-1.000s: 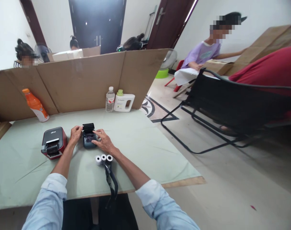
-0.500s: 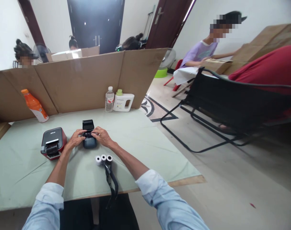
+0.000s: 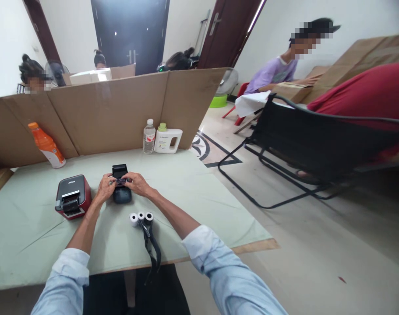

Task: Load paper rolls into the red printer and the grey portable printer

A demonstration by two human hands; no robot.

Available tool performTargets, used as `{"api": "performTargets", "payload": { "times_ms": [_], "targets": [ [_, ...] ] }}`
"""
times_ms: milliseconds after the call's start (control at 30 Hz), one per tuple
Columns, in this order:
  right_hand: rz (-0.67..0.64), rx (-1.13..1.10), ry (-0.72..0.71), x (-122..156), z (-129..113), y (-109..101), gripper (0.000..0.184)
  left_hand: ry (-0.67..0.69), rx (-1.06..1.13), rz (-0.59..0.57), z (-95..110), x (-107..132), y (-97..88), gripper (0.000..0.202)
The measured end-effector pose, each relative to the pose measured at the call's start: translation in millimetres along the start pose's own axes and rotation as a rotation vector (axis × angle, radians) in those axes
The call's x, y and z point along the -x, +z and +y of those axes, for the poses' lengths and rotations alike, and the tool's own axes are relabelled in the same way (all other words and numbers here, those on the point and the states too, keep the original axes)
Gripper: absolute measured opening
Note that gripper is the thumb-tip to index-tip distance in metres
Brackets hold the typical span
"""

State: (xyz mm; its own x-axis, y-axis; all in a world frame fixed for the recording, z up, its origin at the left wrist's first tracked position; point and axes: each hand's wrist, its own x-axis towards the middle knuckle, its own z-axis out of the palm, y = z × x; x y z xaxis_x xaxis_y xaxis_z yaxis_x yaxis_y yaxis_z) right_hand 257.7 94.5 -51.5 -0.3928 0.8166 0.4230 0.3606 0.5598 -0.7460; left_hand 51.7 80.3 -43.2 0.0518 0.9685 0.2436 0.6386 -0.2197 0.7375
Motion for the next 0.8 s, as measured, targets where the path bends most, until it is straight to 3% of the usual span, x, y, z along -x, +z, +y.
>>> {"api": "performTargets", "payload": {
  "times_ms": [233,433,600,800],
  "targets": [
    [0.076,-0.242,0.053,-20,-9,-1,0.021,0.064,-0.004,0.008,13,6,-15.4,0.013],
    [0.124,-0.565,0.184,-14,-27,-26,0.043,0.072,0.156,-0.105,51,6,-26.7,0.02],
    [0.249,-0.56,0.225,37,-44,-61,0.044,0.091,0.194,-0.295,92,11,-17.6,0.024],
    [0.371,-0.32,0.292,140,-62,-86,0.024,0.373,-0.019,-0.435,127,21,16.0,0.015]
  ]
}}
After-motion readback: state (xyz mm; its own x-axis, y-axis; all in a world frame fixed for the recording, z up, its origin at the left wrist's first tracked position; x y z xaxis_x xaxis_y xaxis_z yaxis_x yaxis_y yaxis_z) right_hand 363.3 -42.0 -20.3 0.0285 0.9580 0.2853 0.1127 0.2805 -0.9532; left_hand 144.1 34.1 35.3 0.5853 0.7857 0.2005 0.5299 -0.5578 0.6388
